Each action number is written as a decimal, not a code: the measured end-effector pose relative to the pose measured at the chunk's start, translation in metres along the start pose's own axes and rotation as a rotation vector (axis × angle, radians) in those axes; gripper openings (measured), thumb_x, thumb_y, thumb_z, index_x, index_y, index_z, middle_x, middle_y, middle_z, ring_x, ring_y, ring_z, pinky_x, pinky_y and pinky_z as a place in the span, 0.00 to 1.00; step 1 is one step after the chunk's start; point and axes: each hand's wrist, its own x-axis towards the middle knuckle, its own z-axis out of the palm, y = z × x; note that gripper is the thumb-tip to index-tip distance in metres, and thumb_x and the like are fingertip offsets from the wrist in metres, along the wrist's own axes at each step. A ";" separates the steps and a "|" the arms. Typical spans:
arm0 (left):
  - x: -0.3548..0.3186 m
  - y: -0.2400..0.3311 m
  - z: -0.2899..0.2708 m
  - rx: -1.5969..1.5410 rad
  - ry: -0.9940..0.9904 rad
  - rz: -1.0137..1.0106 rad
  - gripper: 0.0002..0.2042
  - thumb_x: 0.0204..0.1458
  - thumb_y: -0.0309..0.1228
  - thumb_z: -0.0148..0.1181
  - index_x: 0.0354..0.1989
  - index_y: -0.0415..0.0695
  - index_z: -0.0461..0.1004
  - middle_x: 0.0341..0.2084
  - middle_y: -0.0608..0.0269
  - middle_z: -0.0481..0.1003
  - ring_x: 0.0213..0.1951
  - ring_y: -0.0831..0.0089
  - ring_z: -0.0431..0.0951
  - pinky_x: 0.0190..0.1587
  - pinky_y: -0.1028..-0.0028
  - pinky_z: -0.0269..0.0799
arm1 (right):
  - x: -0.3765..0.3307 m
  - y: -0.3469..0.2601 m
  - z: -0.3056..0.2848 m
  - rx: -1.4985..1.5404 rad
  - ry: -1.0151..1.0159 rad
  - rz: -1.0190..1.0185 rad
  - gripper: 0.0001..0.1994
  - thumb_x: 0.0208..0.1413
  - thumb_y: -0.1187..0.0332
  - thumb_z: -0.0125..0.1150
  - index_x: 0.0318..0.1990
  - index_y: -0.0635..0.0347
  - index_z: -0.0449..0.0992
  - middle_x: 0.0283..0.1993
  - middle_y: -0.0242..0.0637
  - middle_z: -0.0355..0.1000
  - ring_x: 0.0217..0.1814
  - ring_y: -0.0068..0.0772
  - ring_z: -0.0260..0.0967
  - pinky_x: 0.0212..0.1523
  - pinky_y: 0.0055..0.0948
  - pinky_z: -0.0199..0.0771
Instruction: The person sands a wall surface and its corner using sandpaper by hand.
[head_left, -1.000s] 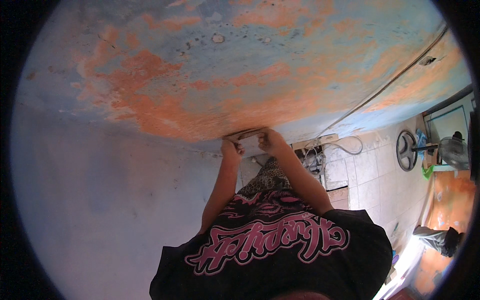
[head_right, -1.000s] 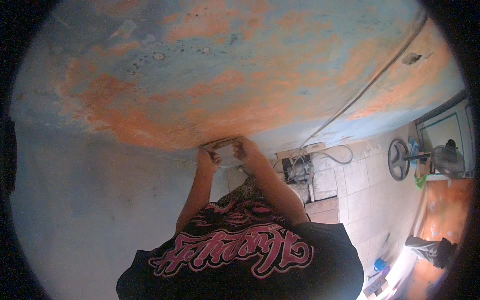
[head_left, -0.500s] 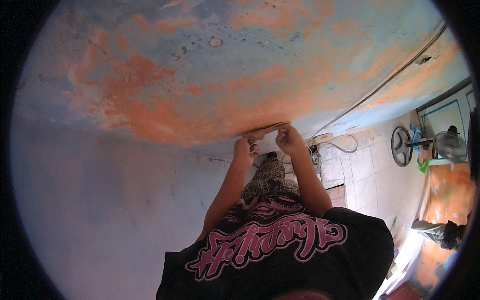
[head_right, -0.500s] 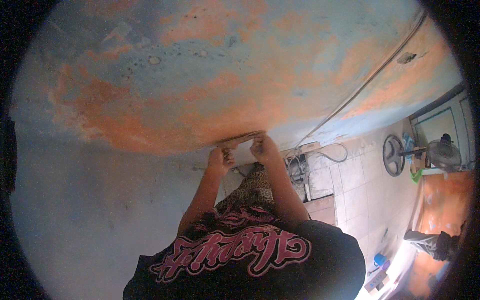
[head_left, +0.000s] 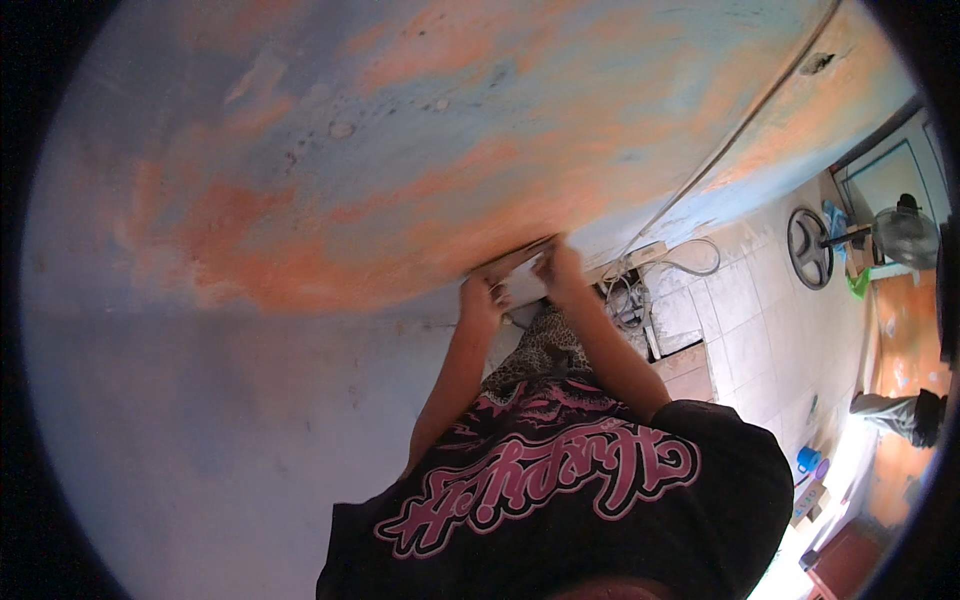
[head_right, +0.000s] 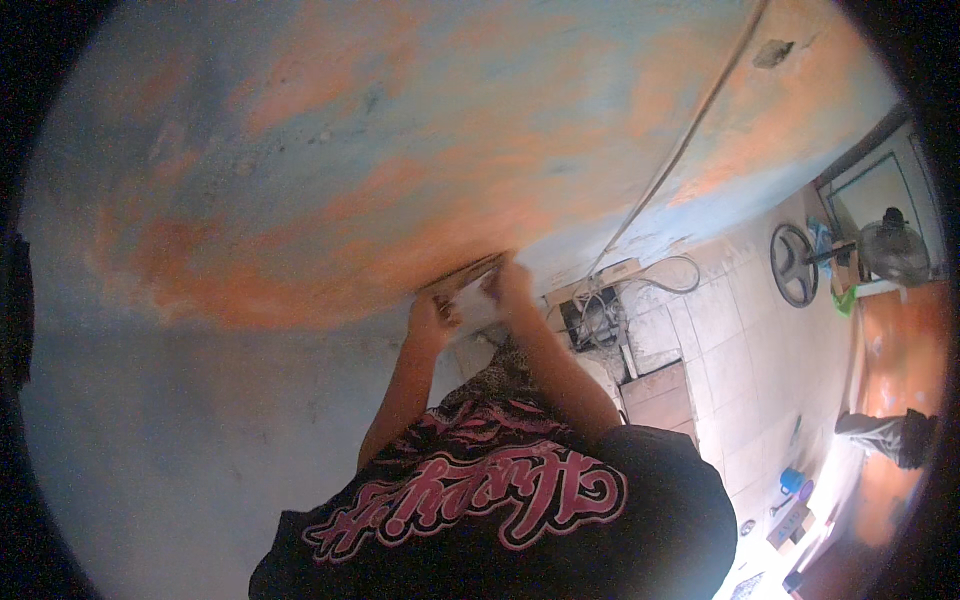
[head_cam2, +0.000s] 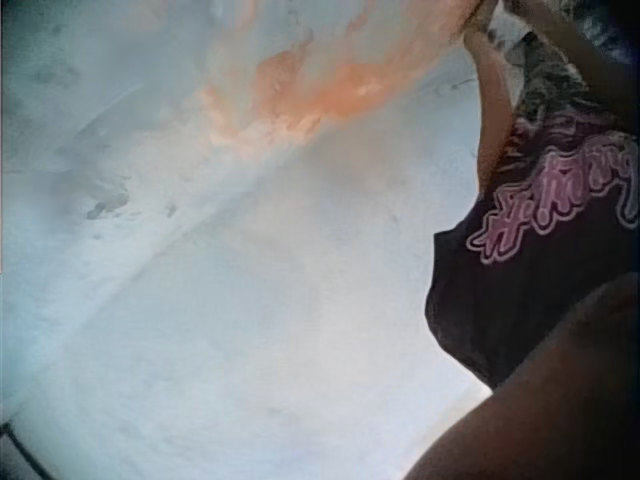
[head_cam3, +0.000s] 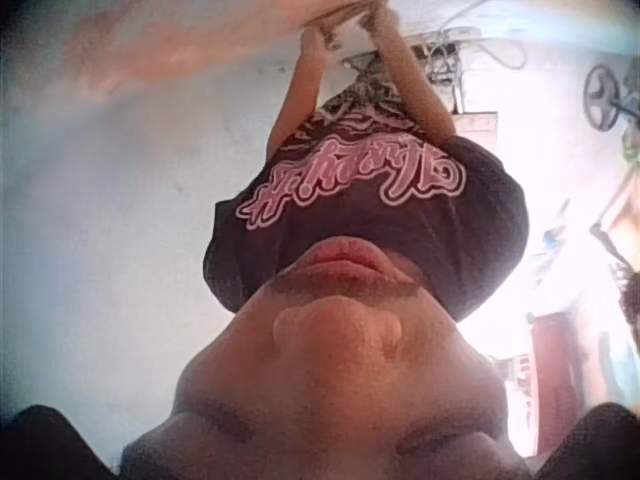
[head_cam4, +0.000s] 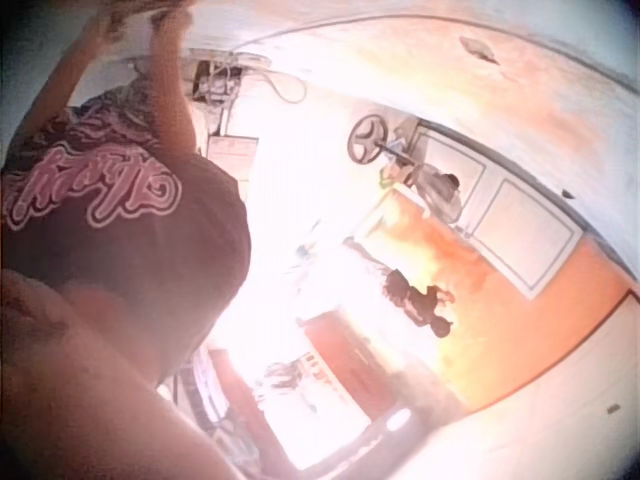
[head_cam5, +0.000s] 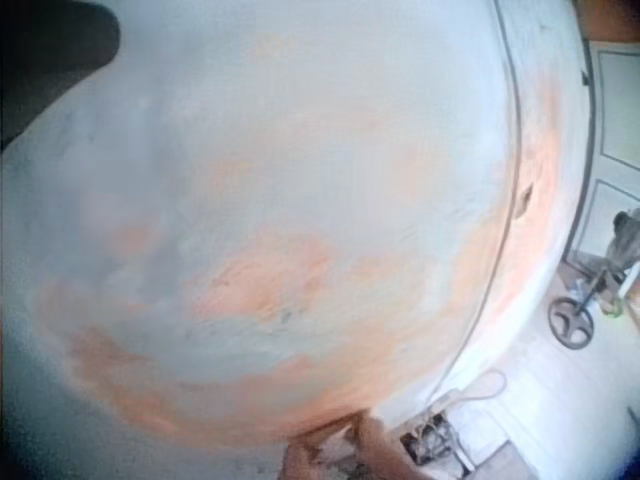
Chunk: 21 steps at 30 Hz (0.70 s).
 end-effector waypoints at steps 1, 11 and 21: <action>0.009 0.002 -0.022 0.007 -0.003 0.002 0.08 0.46 0.37 0.45 0.23 0.46 0.64 0.14 0.69 0.61 0.16 0.77 0.59 0.17 0.77 0.54 | -0.001 0.016 0.007 -0.058 -0.015 0.045 0.13 0.52 0.60 0.46 0.22 0.60 0.60 0.17 0.31 0.56 0.17 0.26 0.55 0.20 0.23 0.61; 0.002 -0.012 -0.006 -0.063 0.005 -0.010 0.07 0.43 0.33 0.48 0.24 0.43 0.65 0.15 0.68 0.58 0.14 0.78 0.55 0.15 0.81 0.52 | -0.002 0.013 0.007 -0.053 0.014 -0.170 0.14 0.53 0.60 0.44 0.22 0.61 0.62 0.17 0.35 0.59 0.18 0.29 0.58 0.20 0.26 0.63; 0.006 -0.005 -0.002 -0.002 -0.121 0.002 0.10 0.47 0.35 0.44 0.22 0.43 0.65 0.14 0.66 0.61 0.14 0.77 0.57 0.17 0.77 0.54 | -0.005 -0.001 0.003 0.148 -0.045 -0.130 0.13 0.53 0.61 0.43 0.24 0.61 0.63 0.21 0.34 0.60 0.22 0.26 0.60 0.23 0.25 0.65</action>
